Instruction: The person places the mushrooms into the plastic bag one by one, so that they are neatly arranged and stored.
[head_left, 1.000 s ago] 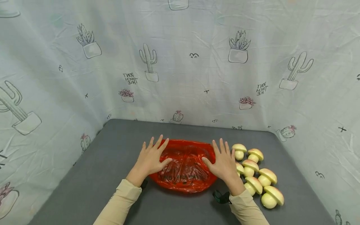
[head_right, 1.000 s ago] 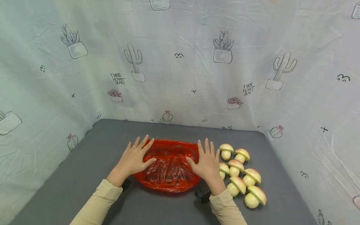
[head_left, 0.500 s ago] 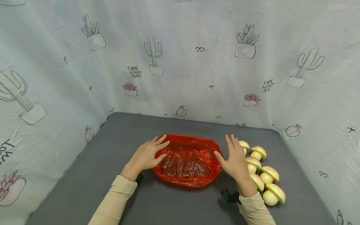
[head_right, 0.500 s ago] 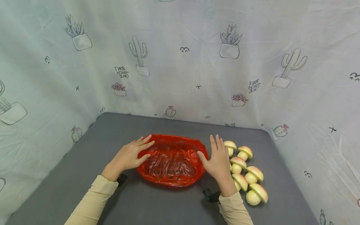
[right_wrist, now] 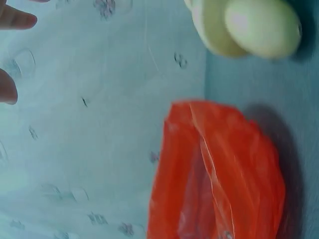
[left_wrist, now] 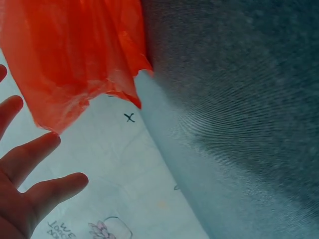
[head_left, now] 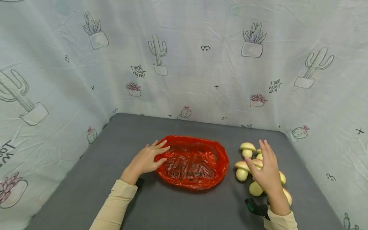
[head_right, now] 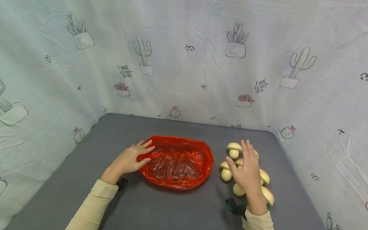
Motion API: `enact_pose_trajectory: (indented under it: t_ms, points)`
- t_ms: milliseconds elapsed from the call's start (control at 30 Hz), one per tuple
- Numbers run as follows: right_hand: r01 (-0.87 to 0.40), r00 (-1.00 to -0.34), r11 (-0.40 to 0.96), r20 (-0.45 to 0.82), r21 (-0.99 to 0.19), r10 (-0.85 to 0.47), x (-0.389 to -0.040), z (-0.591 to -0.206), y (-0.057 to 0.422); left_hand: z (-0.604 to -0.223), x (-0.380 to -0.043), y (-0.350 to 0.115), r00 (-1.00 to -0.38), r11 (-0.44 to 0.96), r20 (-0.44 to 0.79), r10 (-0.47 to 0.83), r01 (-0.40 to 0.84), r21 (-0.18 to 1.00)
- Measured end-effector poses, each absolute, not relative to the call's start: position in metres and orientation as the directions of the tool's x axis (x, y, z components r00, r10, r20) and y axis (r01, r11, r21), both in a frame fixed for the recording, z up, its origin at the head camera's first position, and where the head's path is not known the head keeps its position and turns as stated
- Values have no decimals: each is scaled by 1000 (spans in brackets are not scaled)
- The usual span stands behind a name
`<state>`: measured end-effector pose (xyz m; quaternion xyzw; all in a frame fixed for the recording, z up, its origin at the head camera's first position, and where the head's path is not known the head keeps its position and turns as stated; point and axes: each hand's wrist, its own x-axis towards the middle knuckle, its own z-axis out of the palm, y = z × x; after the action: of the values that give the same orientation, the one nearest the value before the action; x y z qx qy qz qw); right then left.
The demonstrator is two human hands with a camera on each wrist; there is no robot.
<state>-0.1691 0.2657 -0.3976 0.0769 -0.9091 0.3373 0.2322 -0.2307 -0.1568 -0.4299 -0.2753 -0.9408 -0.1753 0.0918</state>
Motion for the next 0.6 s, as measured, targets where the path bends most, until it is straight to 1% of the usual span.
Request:
enact_pose_trajectory:
  t_ms: [267,433,600]
  points:
    - [-236,-862,753,490,-614,130,-142,-398,300,-437,-231,-163,-844,756,258,471,537,374]
    - [-149,-879,752,435,-642,197,-129,-405,319,-442,-230,-166,-851,742,270,451,525,416]
    - [-55,-897,747,361,-663,254,-116,-422,337,-446,-231,-168,-842,713,302,446,539,449]
